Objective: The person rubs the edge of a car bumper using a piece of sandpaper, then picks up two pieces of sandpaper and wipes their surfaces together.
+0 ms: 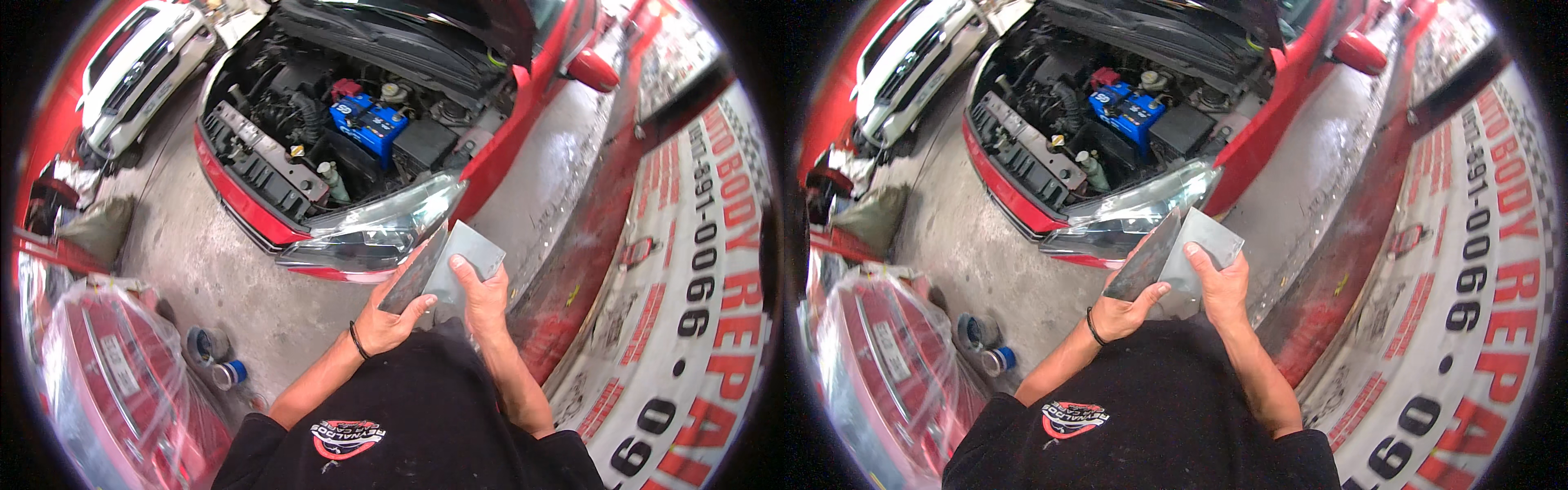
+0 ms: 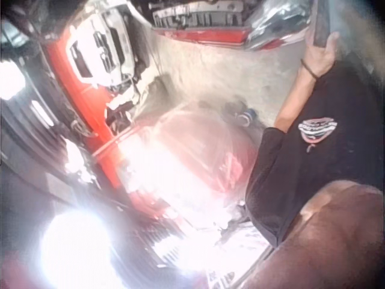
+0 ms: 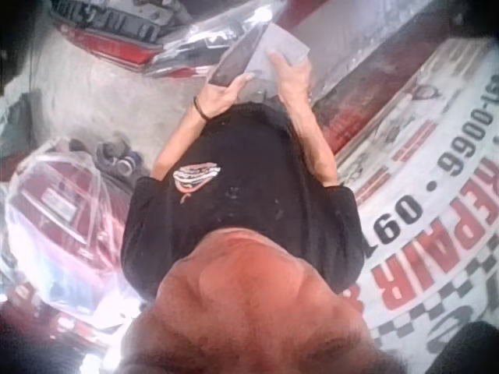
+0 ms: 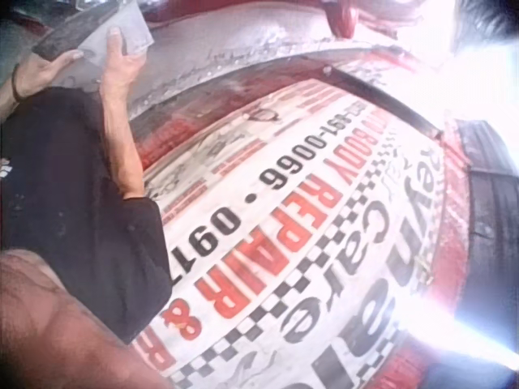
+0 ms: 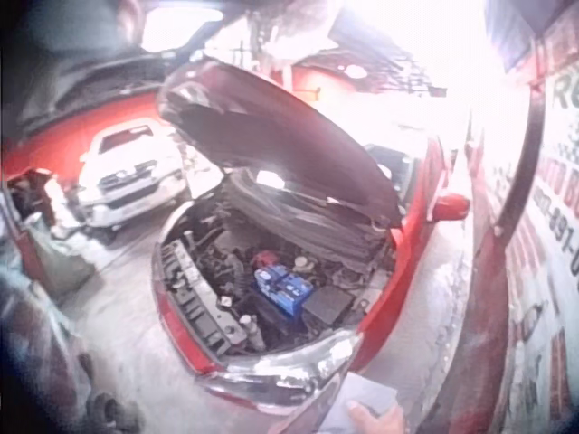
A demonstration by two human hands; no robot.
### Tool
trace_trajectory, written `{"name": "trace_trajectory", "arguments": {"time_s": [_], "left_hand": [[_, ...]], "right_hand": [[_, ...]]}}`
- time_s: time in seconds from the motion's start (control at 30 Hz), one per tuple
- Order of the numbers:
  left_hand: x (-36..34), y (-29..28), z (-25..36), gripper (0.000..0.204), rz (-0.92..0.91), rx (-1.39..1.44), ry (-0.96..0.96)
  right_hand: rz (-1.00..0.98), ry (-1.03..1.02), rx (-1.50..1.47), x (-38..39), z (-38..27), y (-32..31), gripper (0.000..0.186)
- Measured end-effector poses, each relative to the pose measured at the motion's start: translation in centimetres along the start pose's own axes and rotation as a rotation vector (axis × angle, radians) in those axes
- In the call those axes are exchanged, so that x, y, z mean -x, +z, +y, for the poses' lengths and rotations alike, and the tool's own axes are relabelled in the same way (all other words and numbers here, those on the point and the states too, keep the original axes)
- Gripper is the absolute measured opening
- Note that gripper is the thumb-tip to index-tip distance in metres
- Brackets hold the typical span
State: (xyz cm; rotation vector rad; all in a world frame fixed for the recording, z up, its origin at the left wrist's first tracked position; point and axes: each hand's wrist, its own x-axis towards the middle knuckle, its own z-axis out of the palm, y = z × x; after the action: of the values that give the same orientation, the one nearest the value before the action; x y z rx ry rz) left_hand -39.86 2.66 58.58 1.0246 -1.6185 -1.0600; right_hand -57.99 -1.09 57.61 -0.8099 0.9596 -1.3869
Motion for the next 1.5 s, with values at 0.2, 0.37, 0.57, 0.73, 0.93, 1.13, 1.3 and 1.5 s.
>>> {"name": "trace_trajectory", "arguments": {"time_s": [0.2, 0.37, 0.57, 0.73, 0.93, 1.13, 1.3, 1.5], "left_hand": [[-0.4, 0.0, -0.3, 0.071, -0.078, 0.088, -0.254], [0.0, 5.3, -1.3, 0.048, 0.540, 0.256, -0.257], [1.2, 7.9, -0.3, 0.071, 0.558, 0.410, -0.319], [4.9, 7.5, 1.6, 0.102, 0.340, 0.777, -0.373], [3.7, 6.8, 4.5, 0.040, 0.609, -0.004, -0.517], [7.5, 3.5, 5.1, 0.026, 0.638, -0.513, -0.483], [11.5, 1.4, 3.4, 0.036, 0.571, -0.723, -0.292], [15.1, -1.0, 4.7, 0.033, 0.693, -0.251, -0.478]], "right_hand": [[-0.357, 0.050, 0.316, -2.6, -1.4, -0.1, 0.028], [-0.140, 0.302, -0.117, -4.5, 0.1, 0.2, 0.029], [-0.326, 0.596, -0.160, -6.7, -0.1, -2.3, 0.034], [-0.478, 0.704, -0.078, -7.1, -0.4, -4.2, 0.033], [-0.771, 0.568, 0.218, -6.2, 0.1, -4.2, 0.033], [-0.664, 0.794, 0.059, -4.4, 1.2, -2.4, 0.039], [-0.848, 0.875, 0.174, 0.4, 1.4, 1.7, 0.041], [-0.805, 0.658, 0.130, 5.6, 1.9, 6.8, 0.038]]}}
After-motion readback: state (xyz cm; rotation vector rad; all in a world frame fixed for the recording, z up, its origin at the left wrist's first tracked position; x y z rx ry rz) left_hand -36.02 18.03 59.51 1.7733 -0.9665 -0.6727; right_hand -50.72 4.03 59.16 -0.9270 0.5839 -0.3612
